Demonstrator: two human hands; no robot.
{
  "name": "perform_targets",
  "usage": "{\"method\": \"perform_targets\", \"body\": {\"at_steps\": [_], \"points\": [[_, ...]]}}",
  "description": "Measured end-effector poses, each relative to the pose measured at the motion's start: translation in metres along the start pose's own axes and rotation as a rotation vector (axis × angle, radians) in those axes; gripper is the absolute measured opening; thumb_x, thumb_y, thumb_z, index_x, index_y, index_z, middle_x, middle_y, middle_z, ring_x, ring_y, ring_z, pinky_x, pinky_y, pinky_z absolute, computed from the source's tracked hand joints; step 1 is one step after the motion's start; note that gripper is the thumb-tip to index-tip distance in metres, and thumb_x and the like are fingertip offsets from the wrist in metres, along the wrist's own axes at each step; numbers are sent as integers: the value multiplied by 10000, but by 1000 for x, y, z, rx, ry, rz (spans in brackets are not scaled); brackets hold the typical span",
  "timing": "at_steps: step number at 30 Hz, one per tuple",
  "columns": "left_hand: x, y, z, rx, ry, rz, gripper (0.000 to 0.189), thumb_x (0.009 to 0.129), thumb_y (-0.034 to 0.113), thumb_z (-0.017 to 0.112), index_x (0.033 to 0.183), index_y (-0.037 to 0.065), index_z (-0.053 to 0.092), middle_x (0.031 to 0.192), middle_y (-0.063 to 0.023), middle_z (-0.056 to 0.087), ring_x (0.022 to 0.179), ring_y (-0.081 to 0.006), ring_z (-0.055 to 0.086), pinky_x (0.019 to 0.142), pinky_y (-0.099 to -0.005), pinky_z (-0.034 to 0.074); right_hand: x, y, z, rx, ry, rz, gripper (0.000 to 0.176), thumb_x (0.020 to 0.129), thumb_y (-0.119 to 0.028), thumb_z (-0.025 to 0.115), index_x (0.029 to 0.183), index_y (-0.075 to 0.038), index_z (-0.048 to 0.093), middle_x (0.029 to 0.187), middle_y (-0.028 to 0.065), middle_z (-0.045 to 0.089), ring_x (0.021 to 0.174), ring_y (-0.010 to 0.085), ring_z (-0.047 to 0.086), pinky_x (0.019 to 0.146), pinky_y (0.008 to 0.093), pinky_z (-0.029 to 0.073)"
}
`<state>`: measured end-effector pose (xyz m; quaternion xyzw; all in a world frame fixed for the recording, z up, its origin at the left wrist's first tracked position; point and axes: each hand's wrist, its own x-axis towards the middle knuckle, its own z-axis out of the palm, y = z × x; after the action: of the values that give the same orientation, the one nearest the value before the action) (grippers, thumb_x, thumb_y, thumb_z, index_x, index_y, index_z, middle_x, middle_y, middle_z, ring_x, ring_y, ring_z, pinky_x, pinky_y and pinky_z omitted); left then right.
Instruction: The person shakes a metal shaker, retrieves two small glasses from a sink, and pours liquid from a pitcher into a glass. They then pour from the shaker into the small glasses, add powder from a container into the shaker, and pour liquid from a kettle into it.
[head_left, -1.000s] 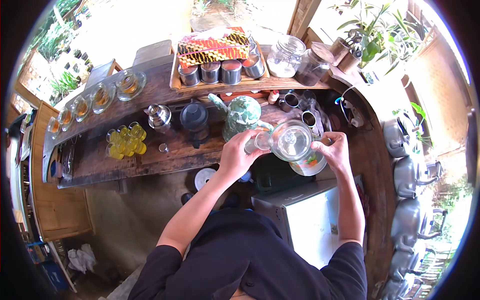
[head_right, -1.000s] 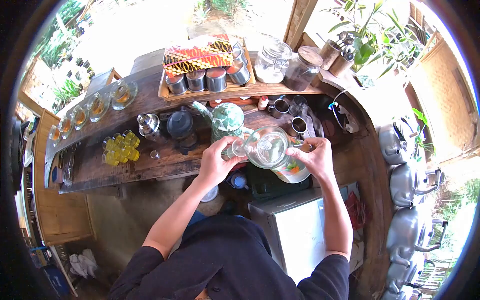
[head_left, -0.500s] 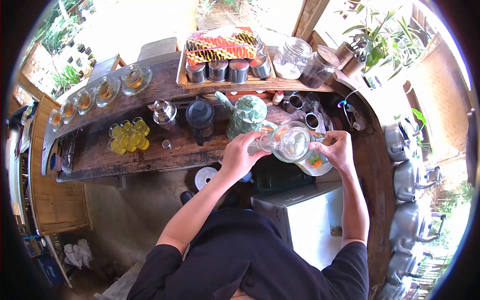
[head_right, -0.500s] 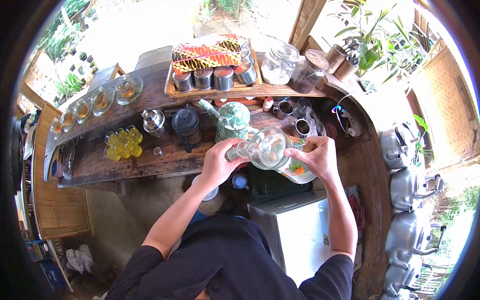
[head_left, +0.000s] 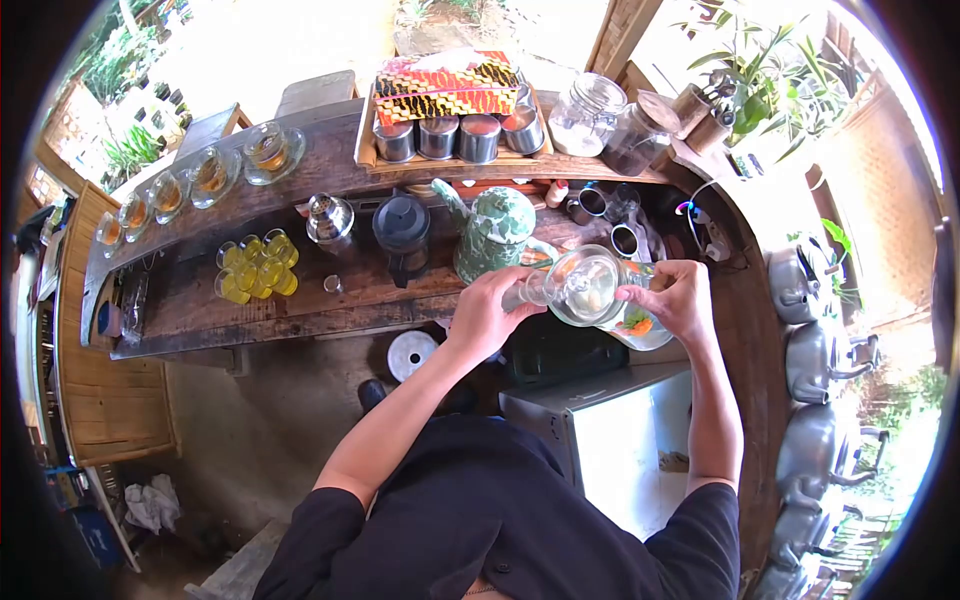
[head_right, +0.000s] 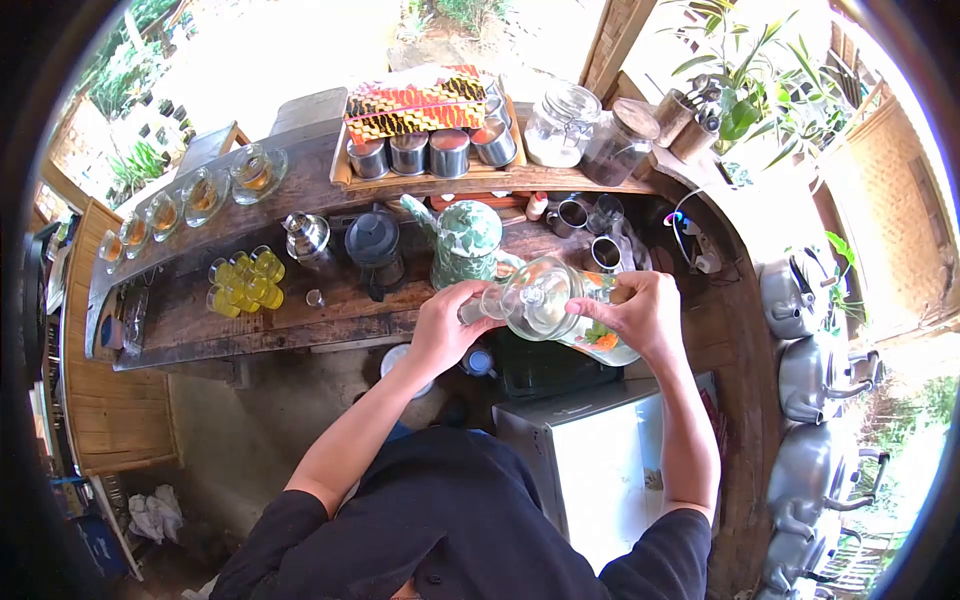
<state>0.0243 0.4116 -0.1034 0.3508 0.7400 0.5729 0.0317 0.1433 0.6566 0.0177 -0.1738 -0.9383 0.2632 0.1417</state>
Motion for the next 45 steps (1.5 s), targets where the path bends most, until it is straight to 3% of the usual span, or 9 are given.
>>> {"method": "perform_targets", "body": {"at_steps": [13,31,45], "points": [[-3,-5,6,18,-13,-1,461,757,216,886,1147,55,700,1049,-118,751,973,-333,712,834,-434,562,1,-2,-1,-134,20,-59,868,579,-724,898,495,-41,368,451,16,318,456,122,320,442,339,325],[-2,-4,10,-25,-52,-42,465,761,212,882,1158,45,709,1087,-129,747,1007,-344,707,873,-434,552,2,-9,-4,-247,16,-79,849,577,-745,883,489,-57,393,441,16,369,428,125,373,450,328,381],[-2,-5,12,-6,-63,-55,463,772,240,878,1165,53,718,1108,-123,749,1030,-347,702,889,-446,550,4,-26,-8,-355,6,-71,825,560,-764,875,499,-36,491,443,49,445,424,157,468,502,342,449]]}}
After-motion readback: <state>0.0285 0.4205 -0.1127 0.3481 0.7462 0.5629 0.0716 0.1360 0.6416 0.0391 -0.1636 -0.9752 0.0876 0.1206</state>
